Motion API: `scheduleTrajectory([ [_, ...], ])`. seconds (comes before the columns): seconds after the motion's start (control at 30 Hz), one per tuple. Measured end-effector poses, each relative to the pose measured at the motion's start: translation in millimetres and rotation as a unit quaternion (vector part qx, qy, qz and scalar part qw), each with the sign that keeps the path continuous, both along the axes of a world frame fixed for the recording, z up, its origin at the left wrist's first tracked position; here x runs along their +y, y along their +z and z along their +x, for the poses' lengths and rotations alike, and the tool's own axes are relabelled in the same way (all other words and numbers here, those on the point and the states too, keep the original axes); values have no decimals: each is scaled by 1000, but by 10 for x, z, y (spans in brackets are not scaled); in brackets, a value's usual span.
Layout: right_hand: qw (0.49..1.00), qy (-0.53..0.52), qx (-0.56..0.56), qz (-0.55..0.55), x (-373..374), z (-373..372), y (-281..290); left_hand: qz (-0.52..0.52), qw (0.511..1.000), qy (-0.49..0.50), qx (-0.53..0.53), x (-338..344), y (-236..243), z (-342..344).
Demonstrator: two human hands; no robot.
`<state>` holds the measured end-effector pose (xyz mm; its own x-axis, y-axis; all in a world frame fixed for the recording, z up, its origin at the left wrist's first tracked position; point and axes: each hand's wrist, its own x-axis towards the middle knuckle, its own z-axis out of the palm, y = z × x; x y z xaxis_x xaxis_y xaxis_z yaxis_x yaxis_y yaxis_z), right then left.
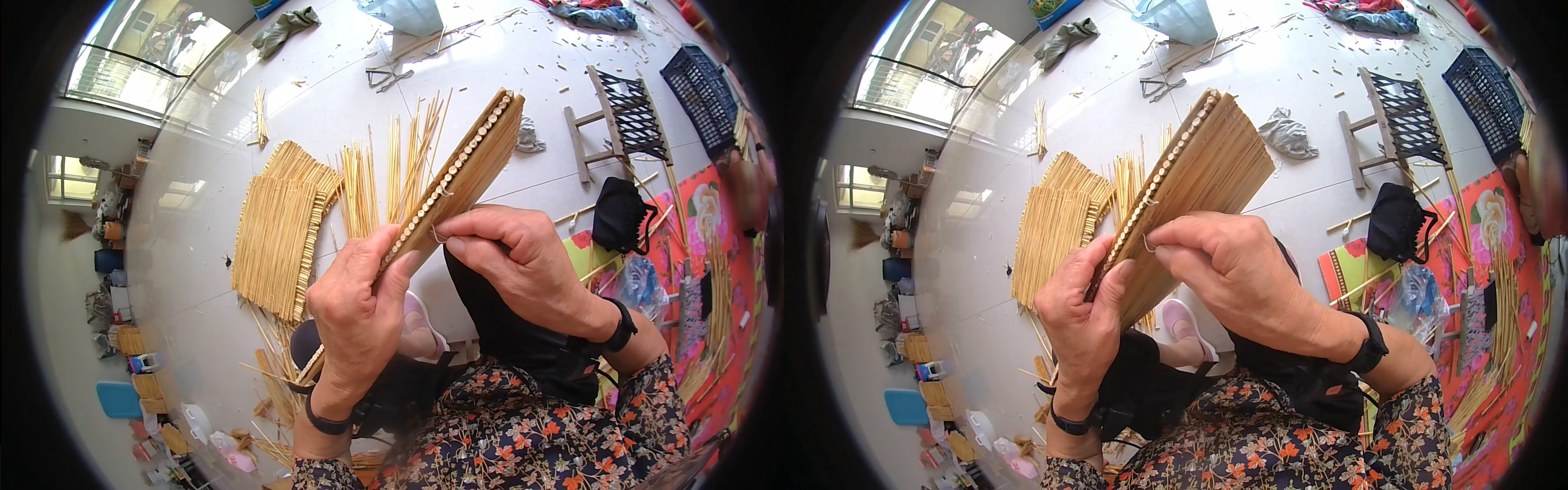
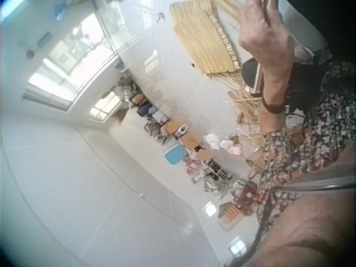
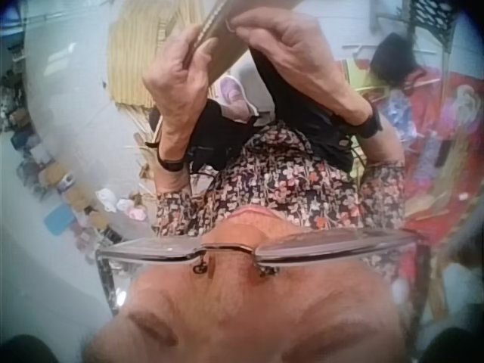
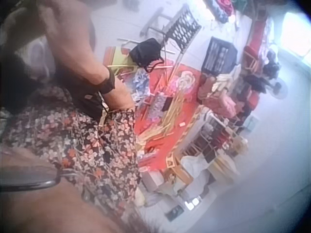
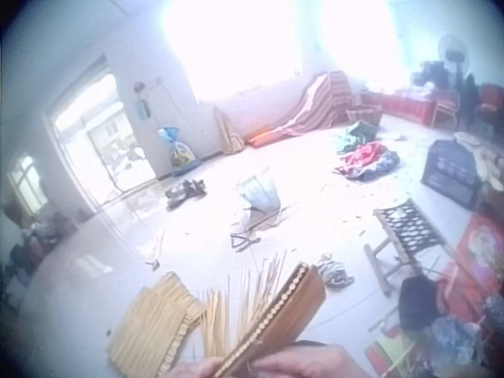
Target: The person weaves a bamboo mat by hand, threading a thin string through the edges of the bamboo strips to secure them. They repeatedly pull the string tight and adjust the alignment of the strips.
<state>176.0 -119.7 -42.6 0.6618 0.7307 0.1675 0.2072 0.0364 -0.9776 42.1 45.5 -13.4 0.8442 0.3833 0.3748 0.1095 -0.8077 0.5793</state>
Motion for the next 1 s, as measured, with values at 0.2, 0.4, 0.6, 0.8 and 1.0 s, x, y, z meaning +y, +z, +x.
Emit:
scheduleTrajectory([
  [0.2,1000,-10,-15,5,-9,-16,-4,-1,1000,-2,1,2,4,-4],
  [0.4,1000,-11,-8,6,-14,-21,-1,-6,1000,-2,0,-1,-1,-10],
  [0.6,1000,-11,-14,11,-9,-24,-4,-7,1000,-2,-2,-1,1,-12],
  [0.8,1000,-12,-14,10,-9,-32,-8,-7,1000,-2,-1,-2,1,-17],
  [1.0,1000,-9,-13,-1,-12,-33,18,-3,1000,0,-3,0,2,-19],
])
